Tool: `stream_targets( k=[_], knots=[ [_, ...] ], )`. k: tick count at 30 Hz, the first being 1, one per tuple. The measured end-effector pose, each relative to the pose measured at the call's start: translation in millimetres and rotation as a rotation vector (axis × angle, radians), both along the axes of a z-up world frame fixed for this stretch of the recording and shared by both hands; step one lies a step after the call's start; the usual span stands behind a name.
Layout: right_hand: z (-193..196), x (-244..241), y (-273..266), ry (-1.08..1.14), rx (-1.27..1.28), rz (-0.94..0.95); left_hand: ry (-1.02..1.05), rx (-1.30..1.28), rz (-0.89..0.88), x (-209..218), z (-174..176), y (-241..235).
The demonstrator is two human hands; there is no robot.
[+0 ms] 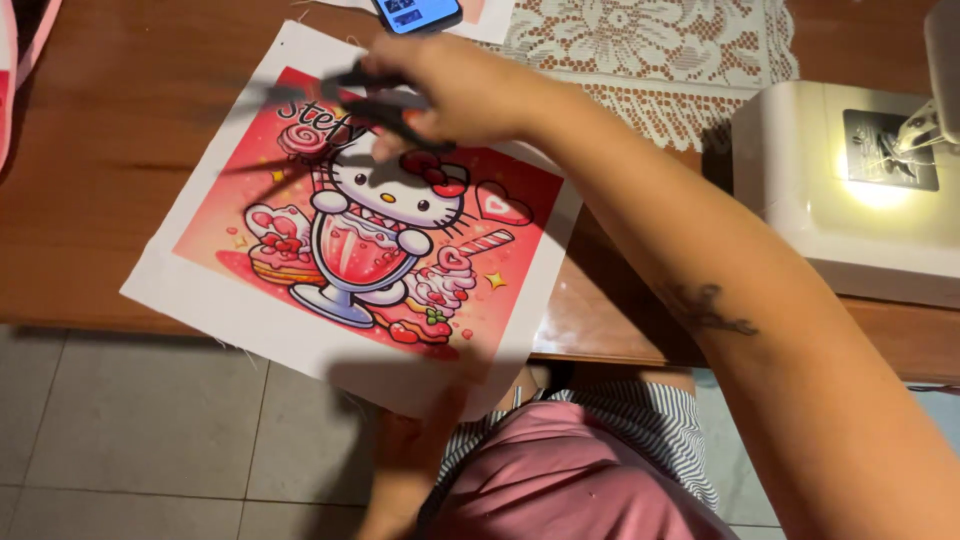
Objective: Trimming the edges of a printed design on fabric using scissors.
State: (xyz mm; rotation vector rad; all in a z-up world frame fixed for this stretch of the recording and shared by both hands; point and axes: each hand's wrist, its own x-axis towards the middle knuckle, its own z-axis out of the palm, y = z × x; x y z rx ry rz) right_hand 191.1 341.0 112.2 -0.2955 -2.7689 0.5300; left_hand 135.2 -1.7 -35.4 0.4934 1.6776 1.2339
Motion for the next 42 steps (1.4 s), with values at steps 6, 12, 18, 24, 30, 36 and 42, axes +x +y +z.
stream_targets(
  k=[6,12,18,24,30,36,42],
  knots=[
    [94.3,57.8,-62.2,-0.076,-0.307,-0.316,0.021,-0.026,-0.015,0.1,-16.4,-8.4],
    [89.6,116.4,-89.9,0.045,-0.112,-0.320,-0.006,0.015,-0.077,-4.8,-43.0,-20.0],
    [53.4,137.4,-87.6,0.021,-0.288,-0.547,-0.018,0.049,-0.101,-6.8,-50.1,-30.4],
    [14.0,139.0,-83.5,0.176,-0.477,-0.608,-0.079,0.060,-0.065,2.4,-27.2,-22.5],
    [-10.9,119.2,-89.6,0.022,-0.188,-0.647,-0.014,0.011,-0.006,7.8,-29.7,-1.9],
    [-5.9,108.6,-90.2,0.013,-0.120,-0.640,0.121,0.065,-0.040,13.0,-16.0,9.1],
    [18.7,142.8,-122.9,0.291,-0.418,-0.696,0.006,0.177,0.009,14.3,-1.5,18.2]
  ],
)
